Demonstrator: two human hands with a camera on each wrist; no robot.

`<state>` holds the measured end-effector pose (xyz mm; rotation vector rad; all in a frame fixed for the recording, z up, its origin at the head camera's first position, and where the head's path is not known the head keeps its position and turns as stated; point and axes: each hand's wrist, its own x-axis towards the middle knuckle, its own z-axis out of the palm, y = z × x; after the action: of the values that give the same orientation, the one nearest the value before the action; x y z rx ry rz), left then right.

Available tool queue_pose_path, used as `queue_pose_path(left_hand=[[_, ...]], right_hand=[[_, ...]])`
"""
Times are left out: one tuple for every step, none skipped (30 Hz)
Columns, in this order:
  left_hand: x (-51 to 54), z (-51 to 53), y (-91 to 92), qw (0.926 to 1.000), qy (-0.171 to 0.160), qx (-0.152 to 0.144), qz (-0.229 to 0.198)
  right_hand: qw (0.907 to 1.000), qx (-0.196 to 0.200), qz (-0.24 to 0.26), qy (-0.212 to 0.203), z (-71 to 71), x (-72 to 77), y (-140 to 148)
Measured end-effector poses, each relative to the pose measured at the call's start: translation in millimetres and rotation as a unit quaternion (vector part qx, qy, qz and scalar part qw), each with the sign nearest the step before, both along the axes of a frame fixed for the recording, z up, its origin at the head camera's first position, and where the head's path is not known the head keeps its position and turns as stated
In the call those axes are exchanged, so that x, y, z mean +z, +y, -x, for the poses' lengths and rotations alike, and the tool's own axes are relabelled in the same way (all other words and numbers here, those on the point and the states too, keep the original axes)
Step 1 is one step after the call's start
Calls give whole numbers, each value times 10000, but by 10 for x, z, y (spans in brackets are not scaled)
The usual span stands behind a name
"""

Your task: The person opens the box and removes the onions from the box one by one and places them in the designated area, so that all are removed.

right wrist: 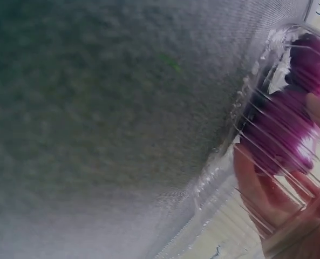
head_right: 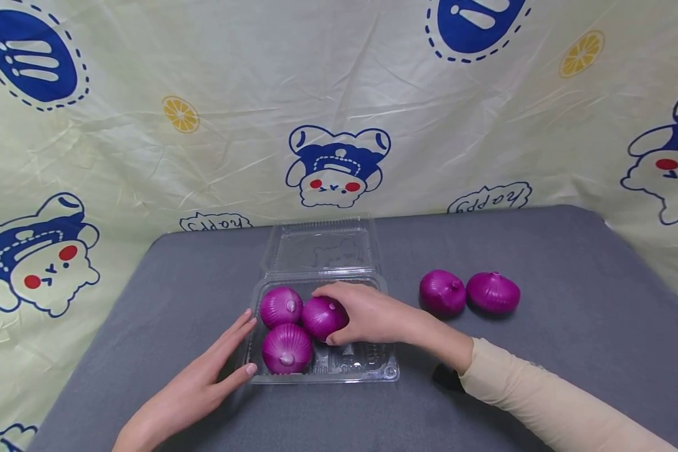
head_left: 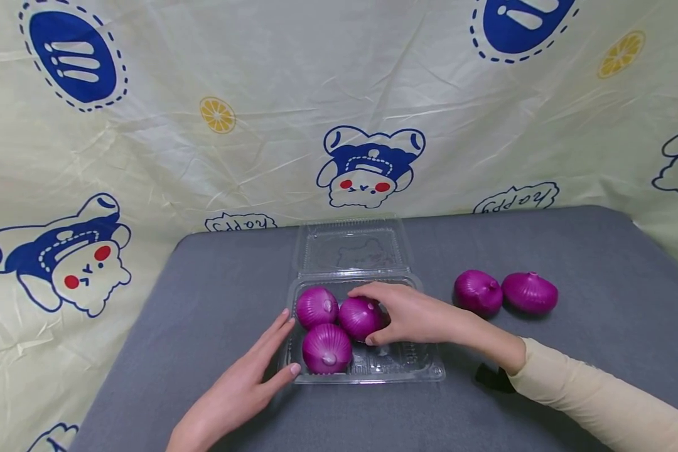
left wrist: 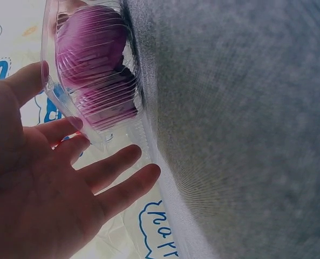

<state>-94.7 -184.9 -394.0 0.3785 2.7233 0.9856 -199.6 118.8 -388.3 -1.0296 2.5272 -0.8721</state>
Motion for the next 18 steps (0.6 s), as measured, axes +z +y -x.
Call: queue_pose_path(left_hand=[[-1, 0, 3, 10000, -5, 0, -12], [-2, -1, 4, 10000, -10, 3, -4], [-2, -1, 6, 10000, -11, 5, 0], [-1, -2, 8, 10000, -8, 9, -6], [1, -3, 9, 10000, -6, 13, -13], [3, -4, 11, 10000, -3, 16, -20], [5, -4, 13, 10000, -4, 14, -35], [5, -5, 13, 10000, -10, 15, -26], [6, -6, 14, 10000, -16, 17, -27], [6, -7, 15, 10000, -22, 22, -33], [5, -7, 14, 10000, -33, 24, -23], [4, -7, 13, 10000, -45, 27, -16], [5, -7, 13, 10000, -57, 32, -26], [4, -7, 12, 10000, -66, 41, -20], [4, -7, 13, 10000, -78, 48, -27], [6, -5, 14, 9999, -86, 51, -32], [6, -4, 14, 9999, -90, 52, -38], [7, -3, 15, 9999, -96, 53, -45]], right_hand=[[10000, -11, 39, 0, -4, -4, 7], [10000, -26, 93, 6, -10, -9, 14], [9998, -39, 184, 5, -15, -14, 21], [9996, -53, 284, -15, -21, -15, 28], [9992, -62, 401, -48, -25, -18, 34], [9986, -83, 516, -102, -30, -21, 41], [9978, -83, 646, -141, -35, -24, 47], [9968, -76, 773, -186, -39, -27, 53], [9956, -67, 899, -242, -42, -31, 57], [9946, -57, 999, -280, -43, -36, 61], [9936, -43, 1089, -303, -43, -42, 65], [9927, -31, 1163, -317, -43, -46, 67], [9921, -24, 1216, -315, -42, -50, 68], [9915, -24, 1258, -319, -41, -53, 69], [9911, -22, 1296, -313, -40, -58, 70], [9907, -23, 1326, -288, -37, -59, 74], [9905, -23, 1352, -257, -37, -58, 77], [9903, -23, 1374, -216, -36, -56, 80]])
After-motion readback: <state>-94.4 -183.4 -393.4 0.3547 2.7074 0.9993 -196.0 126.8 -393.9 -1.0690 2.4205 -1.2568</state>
